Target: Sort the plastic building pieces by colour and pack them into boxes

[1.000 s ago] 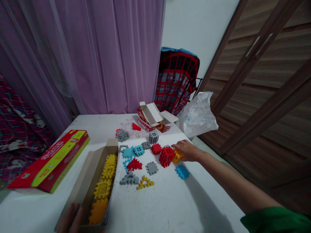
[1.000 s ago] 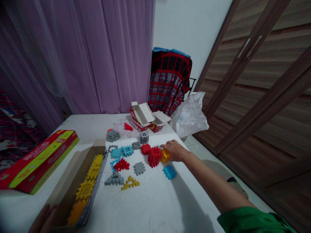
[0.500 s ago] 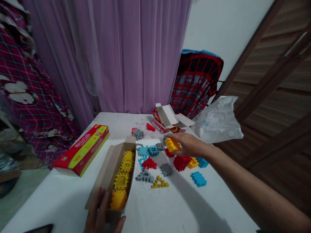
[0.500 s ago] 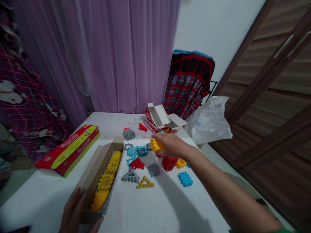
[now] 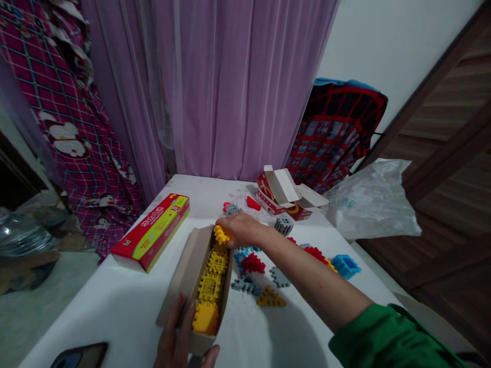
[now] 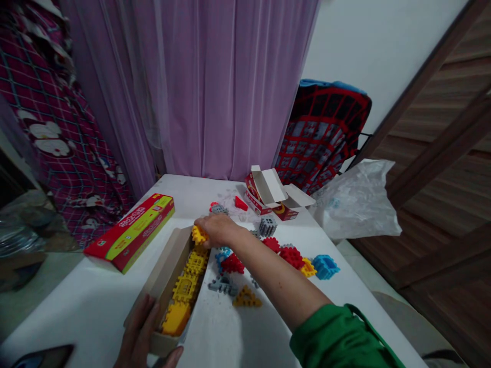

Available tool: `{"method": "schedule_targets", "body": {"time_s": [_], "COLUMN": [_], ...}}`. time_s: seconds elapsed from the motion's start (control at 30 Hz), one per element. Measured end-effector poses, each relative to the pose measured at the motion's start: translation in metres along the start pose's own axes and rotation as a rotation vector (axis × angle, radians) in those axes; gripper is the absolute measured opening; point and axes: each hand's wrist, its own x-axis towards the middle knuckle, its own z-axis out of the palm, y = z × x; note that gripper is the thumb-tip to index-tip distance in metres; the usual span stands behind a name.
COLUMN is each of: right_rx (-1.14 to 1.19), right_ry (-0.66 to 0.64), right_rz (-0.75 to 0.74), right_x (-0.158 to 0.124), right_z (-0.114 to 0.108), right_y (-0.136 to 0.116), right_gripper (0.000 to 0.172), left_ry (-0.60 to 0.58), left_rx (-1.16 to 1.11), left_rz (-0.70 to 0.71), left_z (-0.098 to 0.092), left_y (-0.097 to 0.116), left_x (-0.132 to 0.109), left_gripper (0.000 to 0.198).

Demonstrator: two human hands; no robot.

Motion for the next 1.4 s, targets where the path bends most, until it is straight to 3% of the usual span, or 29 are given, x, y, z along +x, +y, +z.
{"method": "schedule_targets", "body": {"time_s": [0.13, 0.3, 0.5, 0.67, 0.93, 1.03, 1.13, 1.4], "right_rx": [-0.034, 0.014, 0.068, 0.106, 0.025, 0.064, 0.105, 0.051], "right_ry": [0.014, 0.045, 0.051, 0.042, -0.119, -0.13, -0.042, -0.052], "right_rz": [0.037, 0.088, 0.069, 0.006, -0.004, 0.008, 0.089, 0.063], "right_x": [0.009, 0.0, -0.012, -0.005, 0.014, 0.012, 0.005, -0.006], "right_z": [0.012, 0.016, 0.015, 0.016, 0.026, 0.023, 0.016, 0.011], "right_y": [0.004, 0.009, 0.009, 0.004, -0.006, -0.003, 0.004, -0.001], "right_gripper": [0.048, 0.055, 0.056, 0.057, 0.054, 0.055, 0.054, 0.061], "left_ry": [-0.017, -0.029, -0.017, -0.002, -0.015, -0.003, -0.013, -0.064], "left_rx": [0.016, 0.017, -0.014, -0.018, -0.04, -0.05, -0.077, -0.027], "left_rz": [0.054, 0.073, 0.032, 0.019, 0.014, -0.025, -0.08, 0.002], "left_z": [-0.001, -0.003, -0.001, 0.004, 0.005, 0.004, 0.003, -0.003], "left_y": [-0.003, -0.005, -0.002, -0.006, -0.006, -0.001, 0.003, -0.003], "left_x": [0.0, 0.001, -0.001, -0.005, -0.008, -0.007, -0.007, -0.004], "left_gripper": [0.087, 0.087, 0.086, 0.087, 0.086, 0.084, 0.083, 0.086]}}
